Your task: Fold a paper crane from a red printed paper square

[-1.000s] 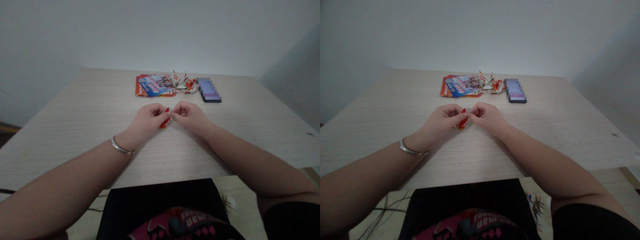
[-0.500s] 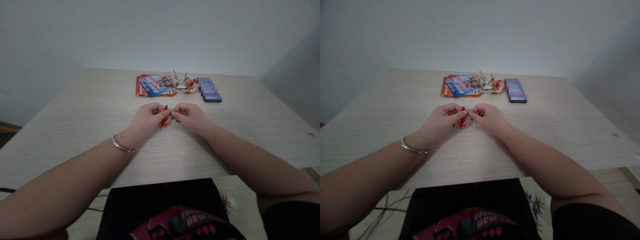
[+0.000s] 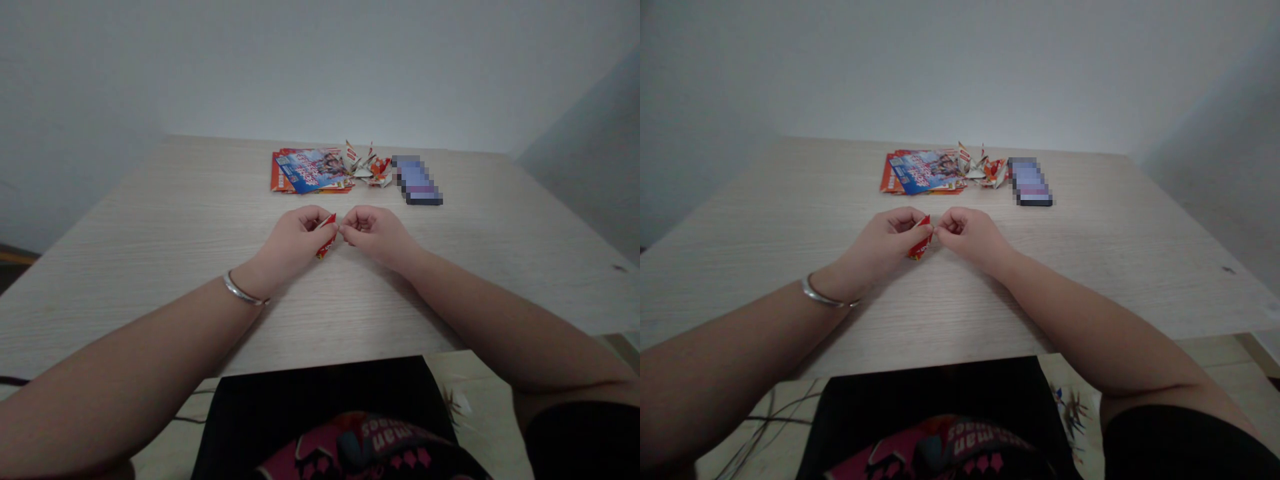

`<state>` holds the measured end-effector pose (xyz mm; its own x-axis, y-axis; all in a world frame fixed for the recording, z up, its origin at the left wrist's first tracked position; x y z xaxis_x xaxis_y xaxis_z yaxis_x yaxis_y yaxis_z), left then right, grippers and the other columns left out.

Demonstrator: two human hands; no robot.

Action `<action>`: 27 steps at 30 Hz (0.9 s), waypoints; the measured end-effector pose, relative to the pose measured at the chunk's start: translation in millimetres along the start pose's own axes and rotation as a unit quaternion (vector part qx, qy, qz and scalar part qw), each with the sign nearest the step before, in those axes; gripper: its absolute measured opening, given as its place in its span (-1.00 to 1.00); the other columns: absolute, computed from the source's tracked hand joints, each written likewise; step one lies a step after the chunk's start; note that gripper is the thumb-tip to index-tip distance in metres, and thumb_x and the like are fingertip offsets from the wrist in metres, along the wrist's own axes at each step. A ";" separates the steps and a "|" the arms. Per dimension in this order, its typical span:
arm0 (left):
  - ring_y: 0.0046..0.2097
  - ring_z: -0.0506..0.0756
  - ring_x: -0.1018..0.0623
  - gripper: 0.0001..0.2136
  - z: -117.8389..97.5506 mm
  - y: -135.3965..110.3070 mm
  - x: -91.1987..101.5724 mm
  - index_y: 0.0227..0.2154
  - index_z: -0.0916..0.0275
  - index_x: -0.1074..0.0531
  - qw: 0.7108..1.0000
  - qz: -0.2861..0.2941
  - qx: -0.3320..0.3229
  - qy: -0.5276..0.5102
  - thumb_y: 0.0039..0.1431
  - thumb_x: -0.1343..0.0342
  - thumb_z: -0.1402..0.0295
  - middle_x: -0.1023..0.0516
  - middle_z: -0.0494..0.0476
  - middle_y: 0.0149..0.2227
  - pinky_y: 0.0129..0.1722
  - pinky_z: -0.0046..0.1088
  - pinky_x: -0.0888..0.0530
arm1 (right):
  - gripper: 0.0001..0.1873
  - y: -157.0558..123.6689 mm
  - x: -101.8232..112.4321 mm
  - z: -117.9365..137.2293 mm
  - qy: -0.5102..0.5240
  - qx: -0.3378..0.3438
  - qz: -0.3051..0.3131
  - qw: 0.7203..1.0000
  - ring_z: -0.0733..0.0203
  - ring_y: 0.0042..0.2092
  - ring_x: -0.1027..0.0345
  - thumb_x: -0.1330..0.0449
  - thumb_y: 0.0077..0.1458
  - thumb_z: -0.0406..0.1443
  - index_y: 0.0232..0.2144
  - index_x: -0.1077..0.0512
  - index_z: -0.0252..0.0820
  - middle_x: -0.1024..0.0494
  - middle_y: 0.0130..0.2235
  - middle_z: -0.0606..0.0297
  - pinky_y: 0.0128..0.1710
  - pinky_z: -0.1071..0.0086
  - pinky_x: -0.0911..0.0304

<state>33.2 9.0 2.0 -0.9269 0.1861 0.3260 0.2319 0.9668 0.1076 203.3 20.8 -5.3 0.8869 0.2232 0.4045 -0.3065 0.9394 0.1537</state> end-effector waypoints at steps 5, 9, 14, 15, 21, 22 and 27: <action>-0.46 -0.04 -0.30 -0.84 4.6 2.1 -0.4 -0.51 0.24 -0.40 0.998 -0.014 0.020 -0.057 0.09 -0.19 0.30 -0.37 -0.06 -0.51 -0.45 -0.49 -0.21 | -0.90 2.1 -4.9 -3.1 0.097 -0.075 0.046 0.991 0.32 -0.42 -0.34 -0.28 0.09 -0.26 -0.42 -0.43 -0.13 -0.53 -0.45 0.37 -0.35 0.38 -0.30; -0.43 -0.03 -0.36 -0.81 9.7 5.6 -2.2 -0.50 0.24 -0.43 0.993 -0.016 0.027 -0.113 0.10 -0.23 0.25 -0.42 -0.02 -0.51 -0.40 -0.47 -0.28 | -0.81 1.6 -6.5 -2.5 0.098 -0.070 0.056 0.991 0.31 -0.40 -0.37 -0.39 0.01 -0.26 -0.40 -0.42 -0.13 -0.54 -0.42 0.38 -0.31 0.36 -0.32; -0.41 0.00 -0.41 -0.76 5.1 4.8 1.4 -0.42 0.25 -0.53 0.997 -0.016 0.017 -0.077 0.23 -0.16 0.19 -0.51 0.04 -0.47 -0.40 -0.45 -0.33 | -0.82 3.9 -1.8 -7.5 0.052 -0.052 0.042 0.996 0.32 -0.42 -0.31 -0.37 -0.02 -0.32 -0.44 -0.40 -0.14 -0.49 -0.45 0.40 -0.35 0.36 -0.25; -0.41 0.00 -0.43 -0.78 3.3 4.6 2.5 -0.38 0.26 -0.55 0.998 -0.006 0.015 -0.067 0.23 -0.17 0.20 -0.54 0.05 -0.45 -0.39 -0.45 -0.35 | -0.82 4.8 -0.1 -9.0 0.041 -0.051 0.040 0.997 0.33 -0.44 -0.29 -0.36 -0.01 -0.31 -0.46 -0.39 -0.14 -0.48 -0.47 0.41 -0.38 0.36 -0.22; -0.40 0.01 -0.49 -0.92 2.3 10.3 9.5 -0.40 0.27 -0.56 0.999 0.038 -0.004 -0.007 0.12 -0.20 0.38 -0.58 0.04 -0.43 -0.32 -0.45 -0.43 | -0.86 7.1 4.5 -12.8 0.045 -0.045 0.054 0.997 0.34 -0.44 -0.27 -0.34 -0.03 -0.30 -0.46 -0.41 -0.15 -0.47 -0.48 0.42 -0.42 0.39 -0.17; -0.40 0.00 -0.48 -0.93 3.9 11.6 10.4 -0.42 0.27 -0.55 0.999 0.035 -0.006 -0.008 0.11 -0.20 0.40 -0.57 0.03 -0.44 -0.33 -0.45 -0.42 | -0.86 6.7 4.3 -11.9 0.053 -0.039 0.058 0.996 0.34 -0.44 -0.27 -0.34 -0.03 -0.30 -0.45 -0.41 -0.15 -0.47 -0.48 0.42 -0.42 0.39 -0.18; -0.41 -0.01 -0.46 -0.92 11.7 15.3 11.1 -0.36 0.25 -0.57 0.999 0.042 -0.012 -0.025 0.13 -0.20 0.39 -0.55 0.01 -0.44 -0.35 -0.47 -0.42 | -0.78 4.3 4.0 -8.7 0.117 -0.027 0.107 0.987 0.34 -0.39 -0.38 -0.37 -0.02 -0.24 -0.36 -0.41 -0.14 -0.56 -0.40 0.38 -0.38 0.41 -0.30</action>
Point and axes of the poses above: each hand's wrist, its own y-axis towards the middle knuckle, its own x-axis out of the back of the hand, z = x × y, the point moved 2 cm from there along y, towards the middle knuckle
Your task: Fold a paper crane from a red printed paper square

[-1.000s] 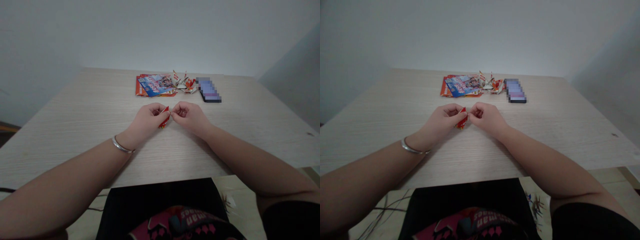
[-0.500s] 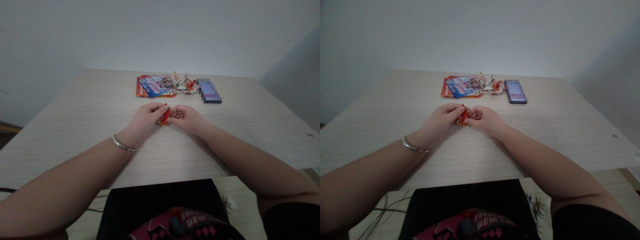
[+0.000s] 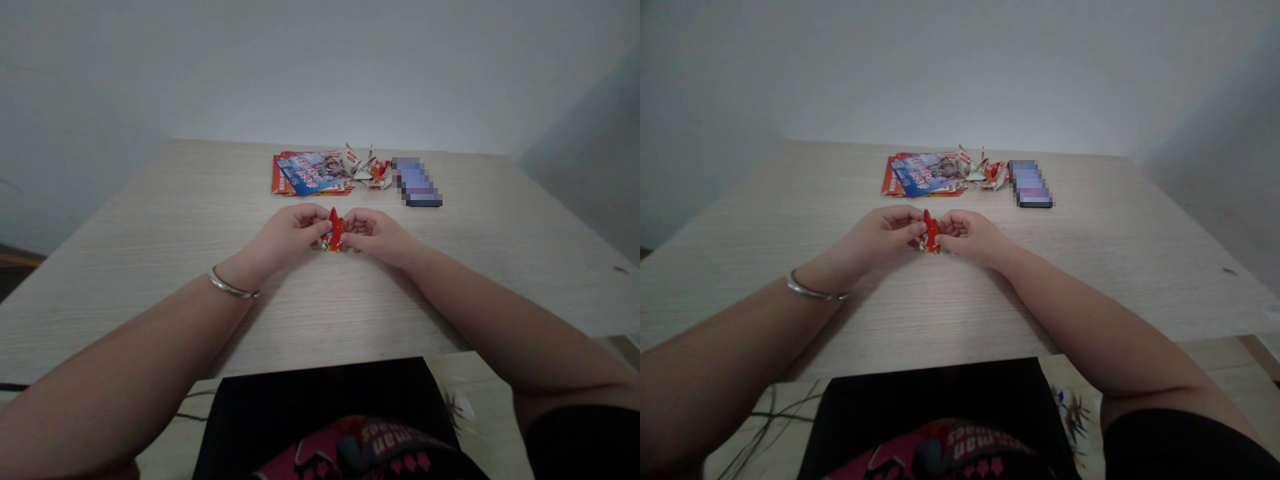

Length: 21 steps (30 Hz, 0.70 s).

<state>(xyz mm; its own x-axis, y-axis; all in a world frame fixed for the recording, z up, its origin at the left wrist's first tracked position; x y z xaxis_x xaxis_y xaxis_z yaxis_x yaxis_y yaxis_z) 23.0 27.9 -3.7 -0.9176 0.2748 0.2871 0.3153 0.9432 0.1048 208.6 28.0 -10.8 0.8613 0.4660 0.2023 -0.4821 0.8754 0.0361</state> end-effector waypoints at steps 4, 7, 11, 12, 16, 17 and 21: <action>-0.47 -0.03 -0.40 -0.91 2.2 0.4 -1.5 -0.32 0.23 -0.58 1.000 -0.013 0.011 0.013 0.18 -0.20 0.37 -0.52 -0.02 -0.47 -0.38 -0.49 -0.40 | -0.73 2.0 4.8 -4.4 0.011 0.009 0.009 1.000 0.32 -0.37 -0.44 -0.39 -0.02 -0.21 -0.31 -0.41 -0.13 -0.62 -0.34 0.33 -0.35 0.39 -0.35; -0.44 -0.02 -0.46 -0.91 1.6 -0.6 -5.9 -0.31 0.25 -0.56 0.998 0.008 0.048 -0.042 0.21 -0.18 0.38 -0.57 0.02 -0.42 -0.34 -0.47 -0.45 | -0.71 3.8 8.1 -8.2 -0.011 0.039 0.001 0.999 0.28 -0.33 -0.47 -0.42 -0.06 -0.19 -0.33 -0.43 -0.13 -0.62 -0.33 0.32 -0.26 0.32 -0.41; -0.29 0.02 -0.58 -0.88 -1.6 -4.9 -11.1 -0.19 0.27 -0.52 0.989 0.007 0.081 -0.120 0.24 -0.16 0.41 -0.63 0.09 -0.29 -0.16 -0.40 -0.52 | -0.75 2.4 9.1 -8.3 -0.088 0.073 -0.013 0.993 0.20 -0.27 -0.50 -0.43 -0.05 -0.18 -0.35 -0.48 -0.11 -0.63 -0.32 0.31 -0.17 0.24 -0.44; -0.27 0.02 -0.59 -0.87 -2.3 -6.0 -11.5 -0.16 0.26 -0.51 0.989 0.002 0.081 -0.127 0.25 -0.16 0.41 -0.62 0.08 -0.29 -0.15 -0.39 -0.51 | -0.76 1.8 8.9 -7.9 -0.100 0.077 -0.014 0.992 0.19 -0.26 -0.51 -0.42 -0.04 -0.18 -0.35 -0.49 -0.10 -0.63 -0.31 0.31 -0.17 0.23 -0.45; -0.28 0.02 -0.57 -0.93 -3.1 -8.4 -10.1 -0.25 0.26 -0.46 0.990 0.004 0.058 -0.132 0.26 -0.18 0.37 -0.57 0.05 -0.32 -0.18 -0.40 -0.50 | -0.75 0.7 8.2 -8.7 -0.107 0.067 -0.017 0.992 0.17 -0.25 -0.54 -0.43 -0.05 -0.19 -0.34 -0.48 -0.10 -0.65 -0.29 0.30 -0.15 0.21 -0.46; -0.29 0.01 -0.56 -0.92 -2.8 -8.3 -9.6 -0.28 0.26 -0.45 0.990 0.010 0.051 -0.128 0.26 -0.18 0.35 -0.56 0.04 -0.34 -0.18 -0.40 -0.49 | -0.74 0.9 8.4 -9.6 -0.100 0.065 -0.017 0.993 0.18 -0.26 -0.54 -0.44 -0.06 -0.19 -0.35 -0.48 -0.10 -0.65 -0.29 0.30 -0.15 0.21 -0.46; -0.33 -0.01 -0.54 -0.86 -0.6 -6.9 -8.4 -0.37 0.26 -0.44 0.992 0.026 0.043 -0.117 0.26 -0.22 0.33 -0.55 0.03 -0.39 -0.21 -0.42 -0.49 | -0.71 2.9 9.7 -13.0 -0.060 0.051 -0.014 0.997 0.20 -0.28 -0.53 -0.47 -0.11 -0.21 -0.37 -0.46 -0.10 -0.65 -0.32 0.32 -0.13 0.22 -0.45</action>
<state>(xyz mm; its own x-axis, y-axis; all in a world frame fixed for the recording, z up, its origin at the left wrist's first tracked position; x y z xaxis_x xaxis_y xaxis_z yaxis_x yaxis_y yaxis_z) 28.7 18.9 -6.3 -0.9352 0.3491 0.0595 0.3503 0.9366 0.0111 217.6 36.8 -21.5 0.8519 0.4179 0.3158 -0.4775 0.8673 0.1406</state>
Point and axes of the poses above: each hand's wrist, its own y-axis towards the middle knuckle, its own x-axis out of the back of the hand, z = x × y, the point moved 2 cm from there along y, towards the middle knuckle
